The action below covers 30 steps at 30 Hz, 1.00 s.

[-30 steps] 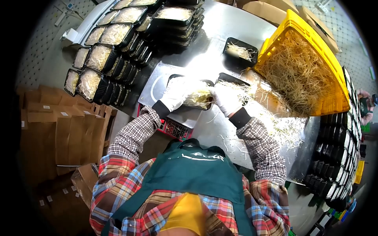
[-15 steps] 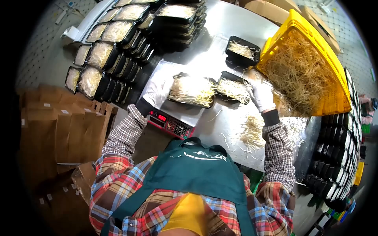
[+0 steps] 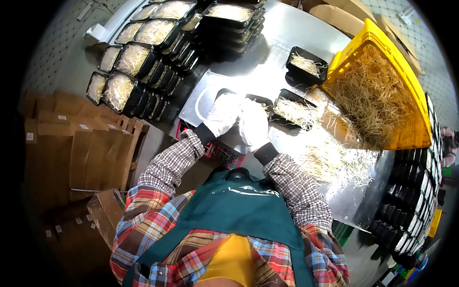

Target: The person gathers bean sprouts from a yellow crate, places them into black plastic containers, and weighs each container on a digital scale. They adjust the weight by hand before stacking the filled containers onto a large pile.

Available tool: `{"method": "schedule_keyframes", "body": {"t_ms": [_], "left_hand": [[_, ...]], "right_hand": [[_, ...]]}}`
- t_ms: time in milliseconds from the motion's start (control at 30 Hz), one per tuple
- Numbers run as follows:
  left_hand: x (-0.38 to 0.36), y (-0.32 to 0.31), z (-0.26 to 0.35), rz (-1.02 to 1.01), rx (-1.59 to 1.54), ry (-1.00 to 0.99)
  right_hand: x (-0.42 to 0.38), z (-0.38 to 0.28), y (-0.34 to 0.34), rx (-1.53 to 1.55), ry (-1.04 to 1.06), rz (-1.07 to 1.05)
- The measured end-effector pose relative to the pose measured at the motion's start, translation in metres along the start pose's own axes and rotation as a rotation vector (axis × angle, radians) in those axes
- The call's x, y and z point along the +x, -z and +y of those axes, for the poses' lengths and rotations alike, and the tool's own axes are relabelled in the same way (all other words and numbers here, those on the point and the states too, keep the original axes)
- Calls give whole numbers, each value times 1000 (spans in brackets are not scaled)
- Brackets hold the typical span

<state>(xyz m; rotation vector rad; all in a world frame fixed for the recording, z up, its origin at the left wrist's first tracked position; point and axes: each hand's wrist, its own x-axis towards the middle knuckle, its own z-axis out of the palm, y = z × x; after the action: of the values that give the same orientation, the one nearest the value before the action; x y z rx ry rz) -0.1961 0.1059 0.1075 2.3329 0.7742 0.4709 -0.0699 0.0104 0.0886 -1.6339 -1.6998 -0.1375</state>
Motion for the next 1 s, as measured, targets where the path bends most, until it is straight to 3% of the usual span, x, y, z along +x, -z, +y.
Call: {"method": "schedule_keyframes", "body": {"t_ms": [33,133,167,267,300,333,400,467,500,533,600,667,700,767,800,833,1000], "left_hand": [[-6,-4,-2,178,45,-144],[2,-7,-7,64,272,-115],[8,-15,-15,39,220,24],[1,-1,-17,70,168,-234],[-5,2,-18,111,-49,-99],[-7,19,-9,93,-13,-119],[-20,47,7,201,-53,-103],[-22,60,-1,267,-9,-125],[-20,62,7,265,87,-136],[-17,62,13,265,183,-148],[-4,43,16,30,111,-313],[11,25,18,-34,156,-416],[19,6,1,-186,-162,-230],[24,-7,-12,-275,-281,-126],[22,-1,-11,-211,-84,-212],[19,3,-8,-144,114,-294],[14,8,-7,-118,162,-237]], "right_hand": [[6,2,1,13,-31,-46],[18,11,-2,-7,-84,-127],[22,16,0,14,-75,-171],[30,27,31,172,-47,-273],[31,27,53,176,-33,-302],[25,33,63,188,-50,-210],[18,53,84,270,-123,-124],[14,67,102,324,-221,-211],[16,61,105,526,-438,-277],[29,45,119,432,-569,-459],[23,51,102,236,-139,-430],[26,52,91,103,-36,-614],[24,50,85,42,-67,-617],[21,49,76,-89,-52,-618],[25,47,71,-114,-6,-574],[26,48,75,34,-145,-576],[24,58,81,943,-990,-447]]}}
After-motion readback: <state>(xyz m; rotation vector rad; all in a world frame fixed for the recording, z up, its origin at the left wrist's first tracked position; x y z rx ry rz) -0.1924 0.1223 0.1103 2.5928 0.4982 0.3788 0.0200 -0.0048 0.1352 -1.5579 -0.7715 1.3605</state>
